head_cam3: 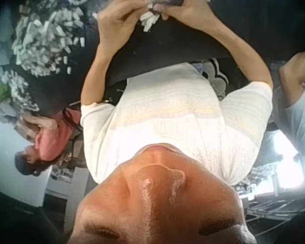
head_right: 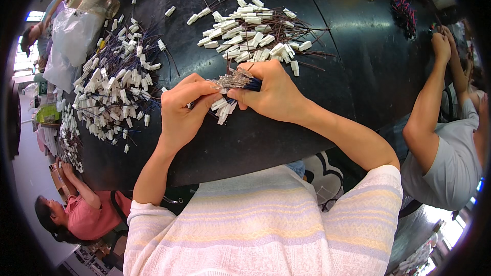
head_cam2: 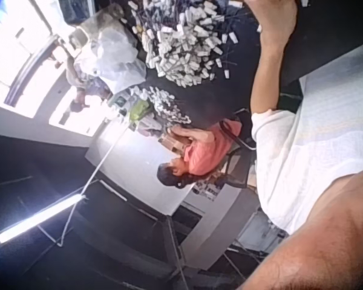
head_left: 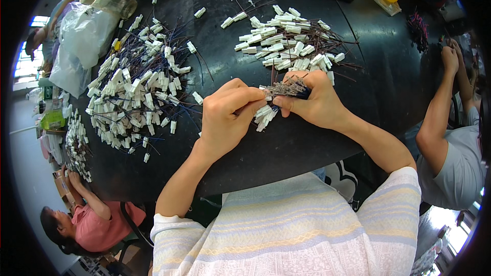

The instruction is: The person assembles small wiring harnesses by hand, inserting cables into plastic connectors.

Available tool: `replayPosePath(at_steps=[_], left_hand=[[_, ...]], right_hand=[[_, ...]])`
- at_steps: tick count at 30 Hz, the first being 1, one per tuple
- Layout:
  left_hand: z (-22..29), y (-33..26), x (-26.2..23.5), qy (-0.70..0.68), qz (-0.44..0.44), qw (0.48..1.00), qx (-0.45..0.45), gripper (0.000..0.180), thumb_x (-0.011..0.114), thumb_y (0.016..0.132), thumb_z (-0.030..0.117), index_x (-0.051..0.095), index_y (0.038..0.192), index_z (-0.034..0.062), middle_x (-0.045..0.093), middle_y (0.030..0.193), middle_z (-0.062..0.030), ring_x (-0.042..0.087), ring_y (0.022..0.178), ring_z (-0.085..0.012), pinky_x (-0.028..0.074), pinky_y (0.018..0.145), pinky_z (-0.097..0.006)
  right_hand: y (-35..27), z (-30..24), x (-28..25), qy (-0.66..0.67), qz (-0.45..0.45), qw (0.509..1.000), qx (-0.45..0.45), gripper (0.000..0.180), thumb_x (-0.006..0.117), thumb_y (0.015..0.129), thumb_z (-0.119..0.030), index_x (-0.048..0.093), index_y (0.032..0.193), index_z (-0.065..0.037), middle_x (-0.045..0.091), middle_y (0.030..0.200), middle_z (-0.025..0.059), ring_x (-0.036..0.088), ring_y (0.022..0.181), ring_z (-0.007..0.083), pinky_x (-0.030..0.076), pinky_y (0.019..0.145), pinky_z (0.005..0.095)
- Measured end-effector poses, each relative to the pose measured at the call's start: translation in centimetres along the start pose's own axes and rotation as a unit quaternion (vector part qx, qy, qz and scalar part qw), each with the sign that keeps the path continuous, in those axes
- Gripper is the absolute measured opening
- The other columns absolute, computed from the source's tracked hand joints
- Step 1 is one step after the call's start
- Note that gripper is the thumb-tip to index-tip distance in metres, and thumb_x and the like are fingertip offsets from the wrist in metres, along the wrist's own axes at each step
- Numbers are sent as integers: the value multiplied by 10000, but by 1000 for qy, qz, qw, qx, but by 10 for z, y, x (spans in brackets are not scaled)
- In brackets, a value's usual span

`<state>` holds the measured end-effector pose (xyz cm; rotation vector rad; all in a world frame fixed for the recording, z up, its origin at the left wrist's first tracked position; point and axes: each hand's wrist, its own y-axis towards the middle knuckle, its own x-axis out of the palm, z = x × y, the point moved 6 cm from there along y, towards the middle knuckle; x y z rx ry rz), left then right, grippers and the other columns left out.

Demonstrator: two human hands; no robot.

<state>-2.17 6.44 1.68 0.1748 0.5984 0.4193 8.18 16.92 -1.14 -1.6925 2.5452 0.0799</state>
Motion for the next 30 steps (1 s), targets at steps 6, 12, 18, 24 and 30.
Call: replayPosePath(at_steps=[6, 12, 18, 24, 30], left_hand=[[-22, 40, -32, 80, 17, 994, -73, 168, 609, 778, 31, 645, 943, 22, 638, 877, -44, 544, 722, -80, 413, 611, -226], [-59, 86, -38, 327, 109, 937, 62, 141, 608, 766, 70, 637, 894, 17, 616, 841, -94, 536, 609, -167, 408, 560, -297], [-36, 47, -33, 186, 100, 975, -73, 118, 600, 820, 97, 636, 877, 1, 632, 712, -64, 537, 611, -93, 415, 581, -226], [-23, -5, -17, -127, 43, 964, -229, 168, 617, 826, 51, 632, 969, -35, 639, 798, -32, 549, 698, -51, 418, 579, -182], [-23, -10, -9, -163, 21, 966, -199, 167, 600, 829, 8, 620, 986, -49, 635, 863, -48, 574, 767, -66, 457, 662, -184]], right_hand=[[1, 0, -4, 47, 39, 998, 6, 61, 617, 783, -62, 619, 790, -2, 613, 604, 37, 552, 586, 75, 414, 576, 226], [2, -2, 0, 57, 22, 997, 40, 108, 622, 796, -84, 603, 860, 1, 621, 689, 36, 574, 609, 68, 409, 552, 194], [2, 3, -9, 92, 53, 991, 82, 115, 638, 780, -97, 608, 844, -7, 626, 656, 34, 565, 601, 53, 390, 509, 180], [5, -2, -4, 62, 55, 995, 58, 103, 610, 770, -92, 605, 797, 7, 610, 605, 36, 555, 564, 64, 425, 548, 214], [4, -2, -4, 39, 58, 997, 38, 122, 623, 758, -95, 606, 794, 20, 607, 607, 40, 553, 554, 68, 427, 530, 221]])
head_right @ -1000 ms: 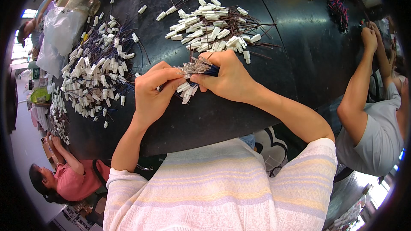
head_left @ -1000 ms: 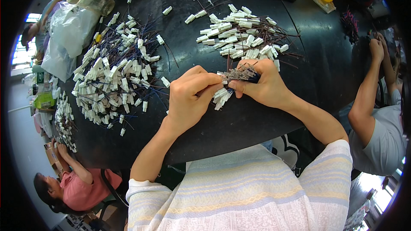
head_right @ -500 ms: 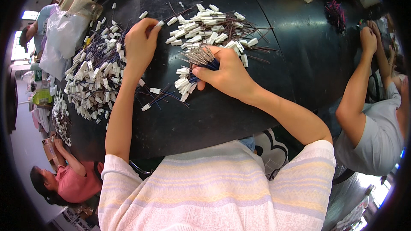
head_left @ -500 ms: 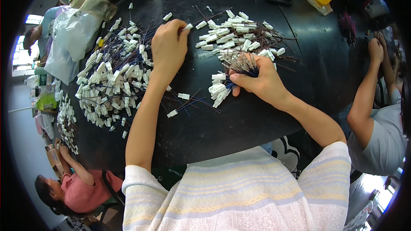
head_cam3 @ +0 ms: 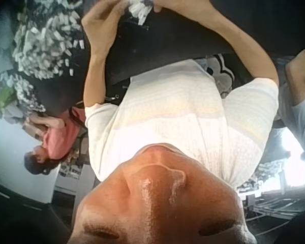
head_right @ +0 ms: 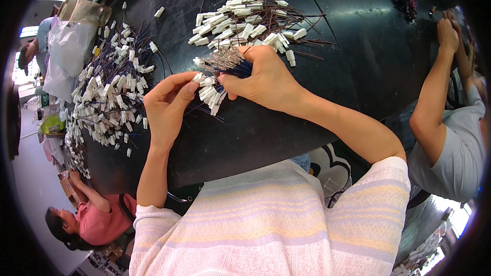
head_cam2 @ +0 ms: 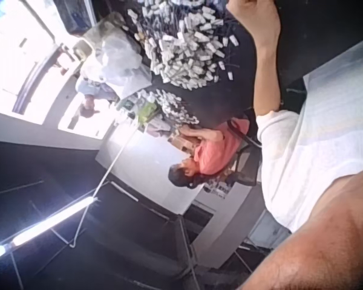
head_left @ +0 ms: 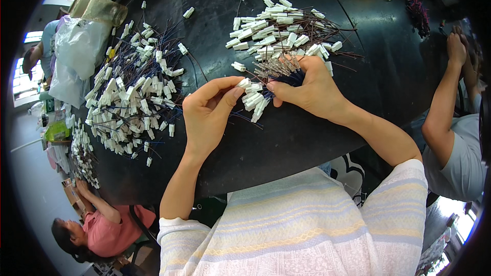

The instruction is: The person assembles small wiring harnesses by hand, inserting cables into plastic connectors.

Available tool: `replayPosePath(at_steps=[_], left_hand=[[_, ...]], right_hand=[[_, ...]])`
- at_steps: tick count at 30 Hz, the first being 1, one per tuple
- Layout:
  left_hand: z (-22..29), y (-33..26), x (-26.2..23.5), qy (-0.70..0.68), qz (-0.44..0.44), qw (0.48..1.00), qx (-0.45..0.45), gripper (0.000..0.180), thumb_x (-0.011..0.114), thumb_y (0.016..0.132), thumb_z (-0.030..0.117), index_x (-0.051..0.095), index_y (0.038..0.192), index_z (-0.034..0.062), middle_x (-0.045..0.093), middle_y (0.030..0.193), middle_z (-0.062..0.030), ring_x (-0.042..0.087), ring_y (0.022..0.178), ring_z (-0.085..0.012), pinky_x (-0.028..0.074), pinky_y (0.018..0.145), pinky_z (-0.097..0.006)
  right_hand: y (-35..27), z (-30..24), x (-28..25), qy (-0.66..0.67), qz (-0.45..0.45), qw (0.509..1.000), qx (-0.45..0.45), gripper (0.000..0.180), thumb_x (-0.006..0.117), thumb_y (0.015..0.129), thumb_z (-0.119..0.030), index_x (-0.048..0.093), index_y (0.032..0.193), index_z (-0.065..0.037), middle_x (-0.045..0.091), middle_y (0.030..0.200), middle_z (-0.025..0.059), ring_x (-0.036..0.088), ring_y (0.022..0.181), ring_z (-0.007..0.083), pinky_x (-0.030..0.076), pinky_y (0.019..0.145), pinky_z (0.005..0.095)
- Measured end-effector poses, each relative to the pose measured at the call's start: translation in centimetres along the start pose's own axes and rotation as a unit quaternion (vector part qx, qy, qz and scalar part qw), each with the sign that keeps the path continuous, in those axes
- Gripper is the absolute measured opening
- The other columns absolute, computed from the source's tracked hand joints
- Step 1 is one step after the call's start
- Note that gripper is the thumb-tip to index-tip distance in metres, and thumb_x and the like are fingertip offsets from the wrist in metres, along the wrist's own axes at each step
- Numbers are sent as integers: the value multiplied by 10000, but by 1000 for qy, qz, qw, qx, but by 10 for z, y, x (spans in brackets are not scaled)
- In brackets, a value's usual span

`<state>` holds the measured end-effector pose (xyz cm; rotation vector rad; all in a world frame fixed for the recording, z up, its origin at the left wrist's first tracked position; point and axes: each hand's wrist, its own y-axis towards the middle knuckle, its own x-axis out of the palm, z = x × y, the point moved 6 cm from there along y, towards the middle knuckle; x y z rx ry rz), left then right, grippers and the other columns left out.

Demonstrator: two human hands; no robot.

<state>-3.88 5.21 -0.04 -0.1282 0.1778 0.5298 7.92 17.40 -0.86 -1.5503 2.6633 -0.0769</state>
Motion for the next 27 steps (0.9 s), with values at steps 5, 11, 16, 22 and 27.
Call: replayPosePath(at_steps=[5, 11, 16, 22, 27], left_hand=[[7, -1, 3, 81, -5, 994, 75, 175, 620, 786, -21, 621, 959, -49, 638, 811, -75, 574, 690, -100, 451, 607, -206], [34, -4, 14, 285, 13, 893, 347, 214, 635, 721, -83, 631, 932, -46, 616, 747, -112, 563, 630, -160, 428, 532, -228], [38, -5, 16, 272, 11, 910, 313, 210, 642, 707, -88, 631, 912, -41, 626, 753, -129, 555, 582, -186, 431, 507, -246], [41, -10, 21, 315, 8, 872, 375, 247, 635, 686, -107, 619, 927, -57, 641, 812, -155, 557, 571, -202, 438, 501, -262], [40, -9, 22, 310, 11, 870, 382, 261, 633, 672, -113, 617, 927, -60, 642, 816, -160, 565, 578, -212, 444, 507, -267]], right_hand=[[-2, 3, 0, -1, -1, 999, 34, 129, 637, 743, -90, 609, 786, 29, 612, 616, 52, 558, 544, 76, 444, 513, 228], [0, 5, 2, -13, -7, 1000, 27, 118, 633, 735, -78, 612, 773, 32, 616, 626, 58, 565, 553, 79, 451, 525, 231], [-2, 2, -4, 20, 0, 999, -32, 106, 618, 723, -46, 611, 795, 32, 620, 638, 48, 570, 577, 83, 451, 551, 236], [-3, 2, 2, 25, -12, 1000, -3, 100, 628, 738, -50, 611, 802, 26, 620, 646, 50, 567, 586, 78, 447, 549, 228], [-5, 6, -1, 49, -8, 999, -2, 92, 641, 759, -61, 615, 800, 17, 609, 642, 35, 556, 570, 71, 438, 525, 220]])
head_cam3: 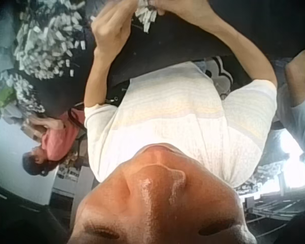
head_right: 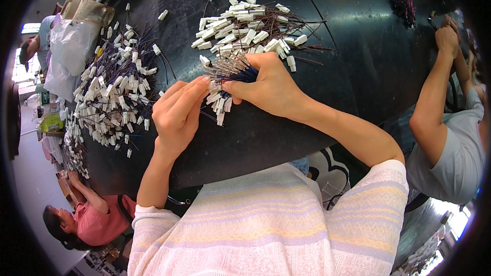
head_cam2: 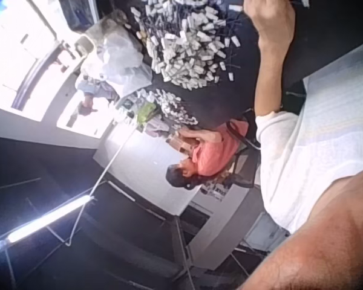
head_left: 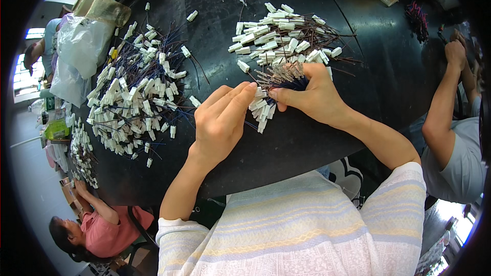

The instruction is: The person assembles small wiring harnesses by hand, inserting cables into plastic connectors.

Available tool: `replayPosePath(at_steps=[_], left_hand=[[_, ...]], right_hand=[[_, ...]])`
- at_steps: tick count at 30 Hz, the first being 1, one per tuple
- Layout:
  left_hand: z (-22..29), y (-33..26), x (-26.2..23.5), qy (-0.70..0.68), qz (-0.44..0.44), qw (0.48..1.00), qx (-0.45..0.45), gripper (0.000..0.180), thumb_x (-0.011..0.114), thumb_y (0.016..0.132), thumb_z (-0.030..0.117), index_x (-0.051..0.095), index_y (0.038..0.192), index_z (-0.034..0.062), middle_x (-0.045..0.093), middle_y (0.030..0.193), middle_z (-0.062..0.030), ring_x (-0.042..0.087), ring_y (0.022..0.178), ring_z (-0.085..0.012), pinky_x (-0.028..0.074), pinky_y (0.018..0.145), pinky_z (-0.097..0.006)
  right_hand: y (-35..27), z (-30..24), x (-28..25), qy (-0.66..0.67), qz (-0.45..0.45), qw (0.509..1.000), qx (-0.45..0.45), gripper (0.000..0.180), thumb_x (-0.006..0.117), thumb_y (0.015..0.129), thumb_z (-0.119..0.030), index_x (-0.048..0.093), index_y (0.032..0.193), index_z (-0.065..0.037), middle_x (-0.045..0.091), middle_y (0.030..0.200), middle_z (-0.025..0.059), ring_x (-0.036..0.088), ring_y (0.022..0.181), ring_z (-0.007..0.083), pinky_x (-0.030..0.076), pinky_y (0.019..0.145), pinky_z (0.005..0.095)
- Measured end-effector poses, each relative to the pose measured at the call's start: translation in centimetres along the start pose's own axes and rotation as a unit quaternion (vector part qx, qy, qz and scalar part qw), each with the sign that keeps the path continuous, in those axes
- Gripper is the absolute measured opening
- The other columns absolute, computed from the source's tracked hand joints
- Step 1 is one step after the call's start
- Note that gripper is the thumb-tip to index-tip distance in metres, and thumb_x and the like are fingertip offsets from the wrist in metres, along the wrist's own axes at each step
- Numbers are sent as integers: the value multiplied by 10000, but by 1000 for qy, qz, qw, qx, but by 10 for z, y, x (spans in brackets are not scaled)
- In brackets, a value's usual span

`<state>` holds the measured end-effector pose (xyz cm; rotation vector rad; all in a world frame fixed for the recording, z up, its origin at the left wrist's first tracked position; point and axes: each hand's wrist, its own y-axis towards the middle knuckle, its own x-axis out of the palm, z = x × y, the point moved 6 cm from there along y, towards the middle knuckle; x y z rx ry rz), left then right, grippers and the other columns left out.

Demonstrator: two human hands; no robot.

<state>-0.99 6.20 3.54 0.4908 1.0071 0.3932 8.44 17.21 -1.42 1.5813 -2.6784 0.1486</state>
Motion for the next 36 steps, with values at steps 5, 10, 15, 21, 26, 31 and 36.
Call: replayPosePath(at_steps=[5, 10, 15, 21, 26, 31, 36], left_hand=[[-1, -4, 5, -19, 8, 1000, -17, 238, 623, 688, -118, 618, 919, -61, 633, 785, -149, 572, 582, -205, 443, 508, -262], [-17, -5, 9, -116, -18, 985, -127, 167, 613, 748, -61, 600, 914, -71, 629, 829, -129, 593, 694, -166, 454, 602, -251], [-14, -14, 21, -519, 29, 805, -285, 280, 620, 838, 138, 513, 1042, -21, 599, 884, -73, 536, 806, -73, 426, 654, -195], [-12, -16, 13, -391, 35, 853, -344, 227, 605, 839, 57, 532, 1052, 23, 594, 827, -39, 535, 698, -45, 423, 602, -171], [-22, -15, -6, -358, 58, 859, -361, 174, 618, 831, 55, 579, 997, 20, 561, 783, 1, 493, 635, -29, 381, 528, -155], [-18, -15, 1, -373, 49, 851, -366, 211, 628, 827, 65, 531, 1011, 28, 550, 766, 14, 486, 633, -12, 390, 536, -151], [-13, -22, 13, -459, 64, 804, -373, 193, 624, 809, 20, 529, 975, -5, 613, 803, -86, 593, 671, -98, 491, 506, -211]], right_hand=[[1, 3, 0, -5, -19, 1000, 9, 56, 653, 762, -15, 622, 792, 21, 599, 649, 33, 545, 567, 68, 450, 506, 204], [2, -4, -1, 48, -10, 999, 16, 59, 656, 771, -31, 620, 775, 17, 597, 648, 33, 550, 578, 70, 443, 523, 199], [0, -11, 7, 12, -31, 999, -20, 117, 662, 788, -84, 629, 857, 5, 622, 720, 31, 575, 666, 77, 461, 649, 222], [-4, -11, 12, 110, 5, 994, 25, 154, 571, 867, -120, 613, 915, 20, 606, 667, 28, 530, 619, 46, 385, 527, 181], [0, -7, 11, 134, -31, 990, 43, 152, 561, 877, -120, 605, 946, 8, 593, 676, 49, 384, 468, 27, 274, 415, 171], [-5, -7, 14, 109, -1, 994, 29, 143, 576, 864, -101, 610, 949, 9, 591, 676, 49, 404, 474, 25, 287, 418, 170], [-6, -9, 16, 100, -1, 995, -30, 142, 578, 866, -102, 622, 952, 2, 595, 690, 37, 441, 507, 30, 308, 432, 167]])
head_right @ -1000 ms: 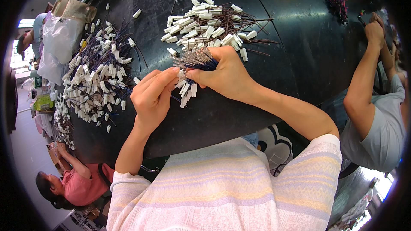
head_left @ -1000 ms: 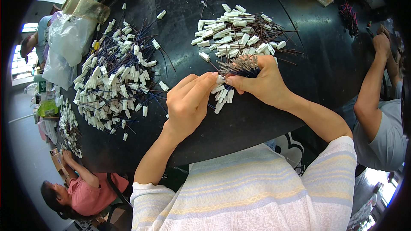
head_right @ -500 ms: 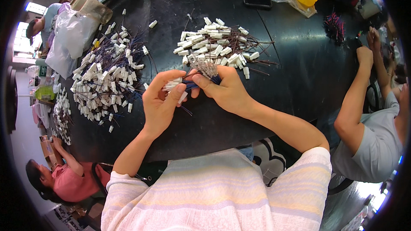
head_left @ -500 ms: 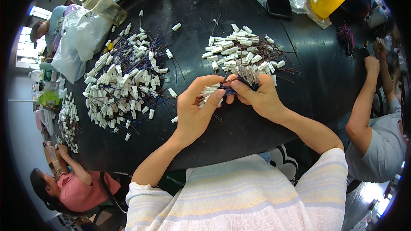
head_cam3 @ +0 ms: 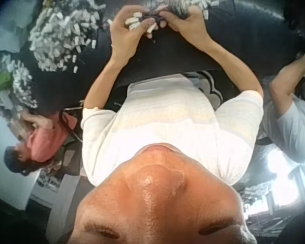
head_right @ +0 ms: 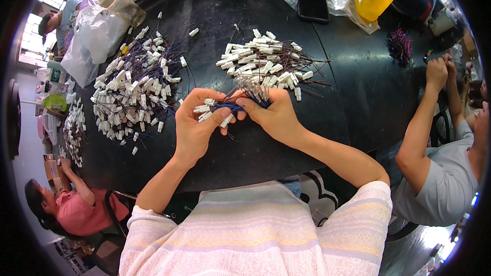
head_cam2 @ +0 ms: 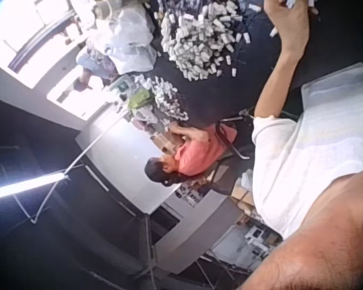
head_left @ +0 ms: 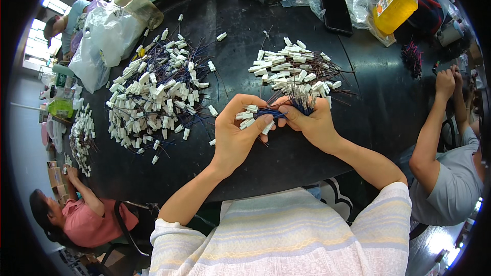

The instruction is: The person assembles small wiring harnesses by hand, inserting cables into plastic connectors.

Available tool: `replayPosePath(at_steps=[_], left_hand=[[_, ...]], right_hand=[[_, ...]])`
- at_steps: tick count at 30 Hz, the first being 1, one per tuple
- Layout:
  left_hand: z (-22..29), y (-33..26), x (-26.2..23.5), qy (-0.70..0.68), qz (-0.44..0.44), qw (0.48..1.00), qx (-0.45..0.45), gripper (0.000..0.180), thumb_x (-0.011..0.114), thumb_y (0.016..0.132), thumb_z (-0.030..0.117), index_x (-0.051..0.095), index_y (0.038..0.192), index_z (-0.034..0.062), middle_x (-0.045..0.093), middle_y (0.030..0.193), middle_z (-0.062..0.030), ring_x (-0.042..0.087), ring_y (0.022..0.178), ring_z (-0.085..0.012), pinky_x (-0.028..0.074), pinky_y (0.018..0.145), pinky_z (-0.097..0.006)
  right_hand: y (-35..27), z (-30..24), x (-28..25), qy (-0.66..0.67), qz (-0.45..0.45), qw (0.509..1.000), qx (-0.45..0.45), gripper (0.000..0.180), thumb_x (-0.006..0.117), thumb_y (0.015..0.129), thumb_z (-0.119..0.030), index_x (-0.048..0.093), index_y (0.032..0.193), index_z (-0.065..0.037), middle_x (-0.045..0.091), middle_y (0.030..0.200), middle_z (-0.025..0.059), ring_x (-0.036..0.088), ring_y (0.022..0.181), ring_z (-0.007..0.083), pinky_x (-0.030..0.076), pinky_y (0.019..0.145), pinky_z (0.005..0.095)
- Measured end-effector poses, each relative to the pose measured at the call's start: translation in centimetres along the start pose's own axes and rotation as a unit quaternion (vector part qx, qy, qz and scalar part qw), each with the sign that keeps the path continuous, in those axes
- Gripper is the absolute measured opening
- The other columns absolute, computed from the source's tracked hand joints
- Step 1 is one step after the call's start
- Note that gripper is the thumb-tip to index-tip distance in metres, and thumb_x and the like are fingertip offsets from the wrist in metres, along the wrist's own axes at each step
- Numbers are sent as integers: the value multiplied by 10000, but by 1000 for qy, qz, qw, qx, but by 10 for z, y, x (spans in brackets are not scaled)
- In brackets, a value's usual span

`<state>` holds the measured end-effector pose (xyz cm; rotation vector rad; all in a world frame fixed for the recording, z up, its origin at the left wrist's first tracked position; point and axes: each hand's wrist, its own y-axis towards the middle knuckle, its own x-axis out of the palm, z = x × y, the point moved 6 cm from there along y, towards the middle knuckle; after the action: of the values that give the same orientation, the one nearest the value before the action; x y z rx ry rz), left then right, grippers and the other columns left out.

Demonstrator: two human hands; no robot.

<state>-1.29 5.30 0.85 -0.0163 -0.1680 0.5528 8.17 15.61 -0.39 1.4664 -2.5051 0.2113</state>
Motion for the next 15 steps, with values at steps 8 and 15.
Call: replayPosePath(at_steps=[8, 15], left_hand=[[-3, -6, -11, -141, -43, 983, -113, 135, 595, 806, -35, 552, 933, -23, 623, 837, -144, 601, 652, -134, 460, 506, -215], [21, -27, -31, -168, -76, 967, -175, 118, 588, 773, -72, 561, 881, -35, 599, 801, -156, 606, 647, -173, 447, 458, -214]], right_hand=[[-1, -10, 3, -73, -48, 992, -92, 161, 543, 890, -108, 615, 972, 10, 605, 703, 39, 519, 593, 48, 424, 550, 190], [10, 3, -13, 3, 36, 998, 54, 210, 521, 909, -193, 616, 939, -8, 514, 575, 13, 333, 427, 15, 227, 384, 180]])
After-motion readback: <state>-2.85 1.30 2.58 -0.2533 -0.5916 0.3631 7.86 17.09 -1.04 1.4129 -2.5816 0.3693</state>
